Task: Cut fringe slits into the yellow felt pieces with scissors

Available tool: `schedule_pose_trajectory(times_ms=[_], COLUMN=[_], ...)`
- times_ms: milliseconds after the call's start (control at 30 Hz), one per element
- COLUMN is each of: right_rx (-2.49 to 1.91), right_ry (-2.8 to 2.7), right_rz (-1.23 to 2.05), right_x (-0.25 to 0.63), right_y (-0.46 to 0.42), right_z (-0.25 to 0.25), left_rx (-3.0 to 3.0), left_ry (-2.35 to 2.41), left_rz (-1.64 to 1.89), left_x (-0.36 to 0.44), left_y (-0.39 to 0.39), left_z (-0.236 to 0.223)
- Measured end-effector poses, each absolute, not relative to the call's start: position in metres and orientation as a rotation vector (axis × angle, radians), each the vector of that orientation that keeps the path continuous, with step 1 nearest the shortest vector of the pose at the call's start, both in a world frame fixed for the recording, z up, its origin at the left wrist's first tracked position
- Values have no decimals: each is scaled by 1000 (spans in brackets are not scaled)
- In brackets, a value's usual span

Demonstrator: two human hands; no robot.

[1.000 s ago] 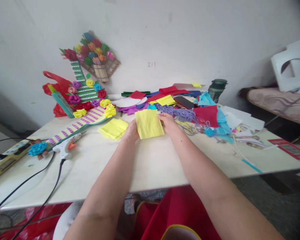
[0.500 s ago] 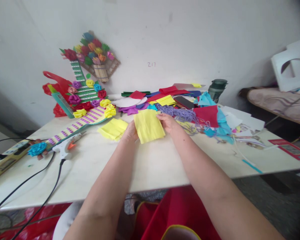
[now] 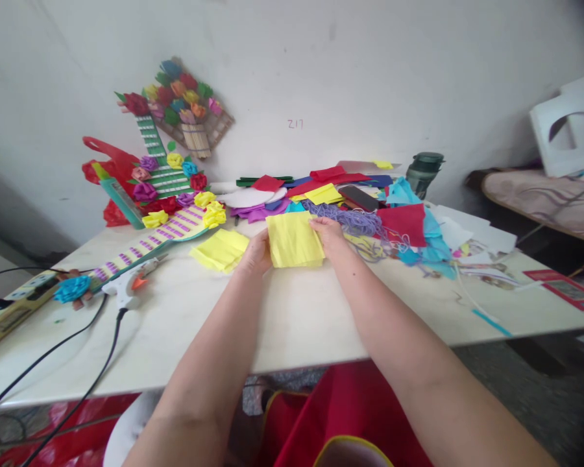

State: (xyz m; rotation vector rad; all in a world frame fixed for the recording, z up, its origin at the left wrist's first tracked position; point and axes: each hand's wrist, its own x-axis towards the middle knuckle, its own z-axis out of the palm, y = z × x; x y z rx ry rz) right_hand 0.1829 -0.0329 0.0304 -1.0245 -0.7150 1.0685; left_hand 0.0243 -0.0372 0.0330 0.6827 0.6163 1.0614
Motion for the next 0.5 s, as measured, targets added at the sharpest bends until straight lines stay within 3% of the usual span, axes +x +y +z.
schedule_pose_trajectory(times_ms=[500], right_rx=[-1070], right_ry=[-735], right_rz=[1001], right_x=[183], right_y=[-32], right_z=[29], left_rx=[780], left_ry=[729], left_rz=[1088], left_x=[24], left_y=[-38], left_z=[28])
